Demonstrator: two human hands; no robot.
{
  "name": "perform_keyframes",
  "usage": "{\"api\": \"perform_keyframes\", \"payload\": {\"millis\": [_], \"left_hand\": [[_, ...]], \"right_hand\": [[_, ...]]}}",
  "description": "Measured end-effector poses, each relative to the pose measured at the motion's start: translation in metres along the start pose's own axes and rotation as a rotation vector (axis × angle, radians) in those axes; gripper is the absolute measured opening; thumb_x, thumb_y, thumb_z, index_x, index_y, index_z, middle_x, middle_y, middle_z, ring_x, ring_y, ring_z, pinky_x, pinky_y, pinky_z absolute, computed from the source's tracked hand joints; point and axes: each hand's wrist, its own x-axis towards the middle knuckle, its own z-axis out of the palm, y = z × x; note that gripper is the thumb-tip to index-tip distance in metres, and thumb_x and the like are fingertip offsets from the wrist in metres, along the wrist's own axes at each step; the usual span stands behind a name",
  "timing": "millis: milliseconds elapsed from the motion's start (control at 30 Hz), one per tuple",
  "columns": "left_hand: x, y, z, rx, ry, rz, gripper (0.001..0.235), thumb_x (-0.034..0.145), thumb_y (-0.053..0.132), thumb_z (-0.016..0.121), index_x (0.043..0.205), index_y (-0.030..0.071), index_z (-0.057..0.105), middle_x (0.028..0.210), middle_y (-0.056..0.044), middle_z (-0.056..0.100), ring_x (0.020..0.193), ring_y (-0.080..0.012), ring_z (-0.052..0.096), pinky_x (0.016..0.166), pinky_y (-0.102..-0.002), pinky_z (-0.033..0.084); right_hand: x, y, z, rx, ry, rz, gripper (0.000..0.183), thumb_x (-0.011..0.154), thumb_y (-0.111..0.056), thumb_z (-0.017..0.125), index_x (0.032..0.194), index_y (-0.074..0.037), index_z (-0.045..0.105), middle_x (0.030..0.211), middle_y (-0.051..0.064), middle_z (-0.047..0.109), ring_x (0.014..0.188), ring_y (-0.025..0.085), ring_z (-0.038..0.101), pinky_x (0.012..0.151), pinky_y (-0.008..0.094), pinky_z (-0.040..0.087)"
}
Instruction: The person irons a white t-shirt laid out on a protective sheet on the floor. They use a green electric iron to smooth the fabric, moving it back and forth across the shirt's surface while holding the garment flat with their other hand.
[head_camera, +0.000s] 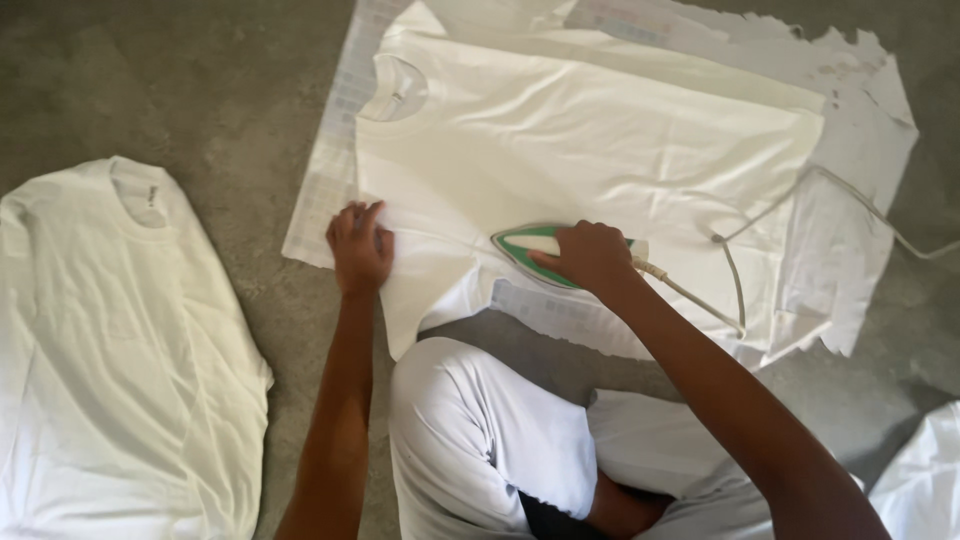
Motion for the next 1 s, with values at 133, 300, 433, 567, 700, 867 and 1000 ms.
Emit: {"api": "perform_keyframes", "payload": {"millis": [133,300,433,567,700,867,1000], "left_hand": [[0.0,0.007,-0.007,-0.026,-0.07,-0.043,0.04,0.092,0.023,0.061,0.132,0.025,0.069,0.123,-0.007,0.062,0.128,-0.0287,0.062,0.112,-0.052,0.04],[0.005,0.013,-0.012,-0.019,-0.098,-0.075,0.042,0.096,0.025,0.059,0.137,0.026,0.066,0.129,-0.008,0.061,0.133,-0.0283,0.06,0.113,-0.052,0.039],[0.011,0.022,-0.022,-0.057,-0.193,-0.141,0.058,0.1,0.027,0.058,0.156,0.015,0.048,0.15,-0.018,0.053,0.143,-0.0349,0.05,0.116,-0.056,0.038],[0.028,0.023,-0.025,-0.012,-0.355,-0.226,0.077,0.095,0.028,0.065,0.164,0.016,0.034,0.152,-0.011,0.049,0.139,-0.0306,0.046,0.109,-0.059,0.042],[0.066,0.01,0.01,-0.134,-0.429,-0.424,0.093,0.083,0.027,0.077,0.162,0.012,0.03,0.134,-0.016,0.054,0.125,-0.0406,0.054,0.098,-0.066,0.046],[0.102,-0.038,0.104,-0.206,-0.414,-0.613,0.07,0.076,0.058,0.084,0.131,0.019,0.061,0.107,0.001,0.06,0.102,-0.0246,0.07,0.081,-0.053,0.057],[0.141,-0.03,0.103,-0.237,-0.319,-0.59,0.065,0.082,0.043,0.085,0.13,0.008,0.058,0.112,-0.011,0.065,0.11,-0.0342,0.072,0.09,-0.053,0.06]], "right_hand": [[0.045,0.012,-0.01,0.102,0.042,0.134,0.095,0.093,-0.093,0.035,0.116,-0.01,0.077,0.104,0.021,0.077,0.101,0.043,0.077,0.084,0.057,0.06],[0.089,0.05,-0.008,0.116,0.142,0.284,0.094,0.097,-0.091,0.038,0.113,-0.007,0.077,0.103,0.024,0.077,0.1,0.046,0.076,0.079,0.058,0.06],[0.059,0.022,-0.018,0.01,0.059,0.087,0.094,0.093,-0.093,0.036,0.125,-0.015,0.076,0.111,0.02,0.076,0.107,0.045,0.075,0.088,0.057,0.059],[0.026,-0.001,-0.011,-0.026,-0.02,-0.015,0.091,0.088,-0.095,0.036,0.124,-0.022,0.077,0.11,0.017,0.077,0.109,0.042,0.076,0.092,0.054,0.059],[0.01,0.005,-0.014,0.023,-0.001,0.007,0.091,0.089,-0.095,0.036,0.121,-0.021,0.077,0.108,0.017,0.077,0.107,0.041,0.076,0.091,0.052,0.059],[0.009,0.031,-0.012,0.128,-0.096,0.128,0.093,0.085,-0.1,0.038,0.114,-0.021,0.077,0.105,0.018,0.076,0.109,0.042,0.075,0.095,0.055,0.057],[-0.004,0.043,-0.031,0.161,-0.138,0.177,0.086,0.085,-0.097,0.043,0.113,-0.022,0.077,0.105,0.018,0.077,0.111,0.042,0.074,0.098,0.054,0.056]]}}
